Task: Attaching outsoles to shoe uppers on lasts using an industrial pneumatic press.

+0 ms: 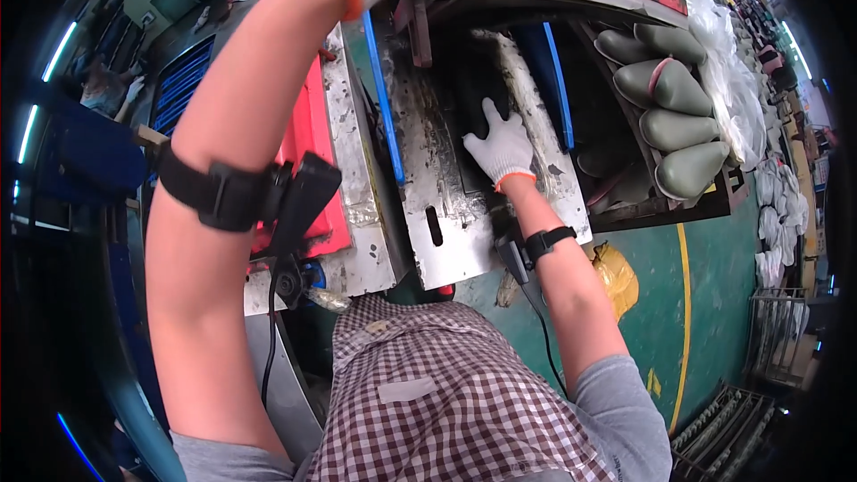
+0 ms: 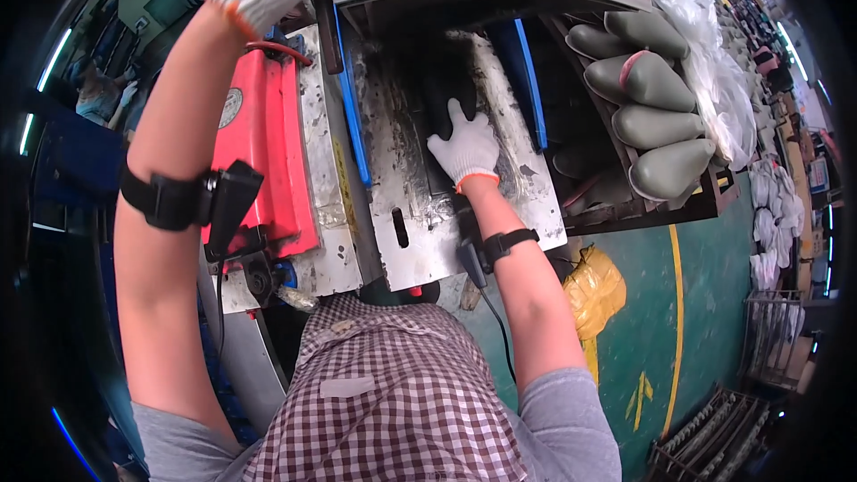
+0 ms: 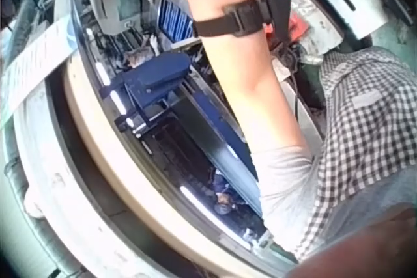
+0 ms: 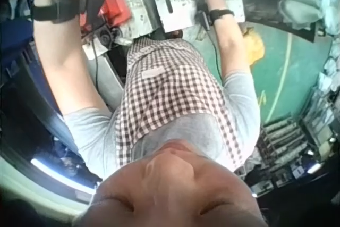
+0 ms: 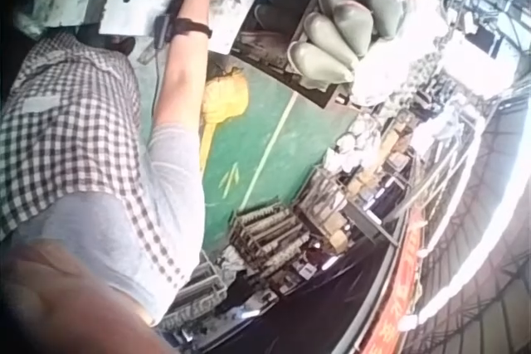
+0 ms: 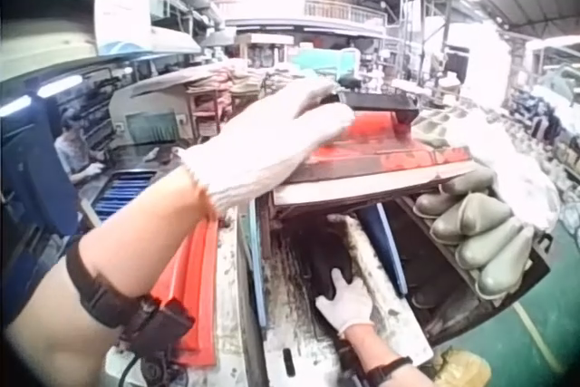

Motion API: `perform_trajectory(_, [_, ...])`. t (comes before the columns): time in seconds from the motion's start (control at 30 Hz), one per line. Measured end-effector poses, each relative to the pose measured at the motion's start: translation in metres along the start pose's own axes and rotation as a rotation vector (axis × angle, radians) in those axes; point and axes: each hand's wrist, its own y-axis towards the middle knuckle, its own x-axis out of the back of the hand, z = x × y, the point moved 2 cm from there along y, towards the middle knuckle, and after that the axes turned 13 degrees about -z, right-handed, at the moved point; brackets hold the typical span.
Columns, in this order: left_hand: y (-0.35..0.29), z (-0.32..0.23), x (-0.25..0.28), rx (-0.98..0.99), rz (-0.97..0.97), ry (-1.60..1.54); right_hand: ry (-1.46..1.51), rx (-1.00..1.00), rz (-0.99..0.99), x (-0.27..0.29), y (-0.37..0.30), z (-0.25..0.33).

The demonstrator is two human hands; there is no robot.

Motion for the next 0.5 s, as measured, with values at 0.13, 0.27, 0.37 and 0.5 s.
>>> perform_trajectory(0.13, [0.011, -0.014, -0.006, -0.159, 0.172, 0.098, 0.030, -0.048, -0.014, 0.005, 0.001, -0.007])
perform_trajectory(0.27, [0.033, 0.005, -0.011, -0.115, 0.179, 0.173, 0.008, -0.060, 0.036, 0.004, 0.005, 0.008])
perform_trajectory(0.37, [0.044, 0.001, -0.010, -0.008, 0.232, 0.141, -0.006, -0.057, -0.002, 0.004, 0.004, 0.007])
perform_trajectory(0.5, [0.036, 0.000, -0.018, -0.012, 0.115, 0.214, -0.010, -0.048, 0.030, -0.002, 0.004, 0.000])
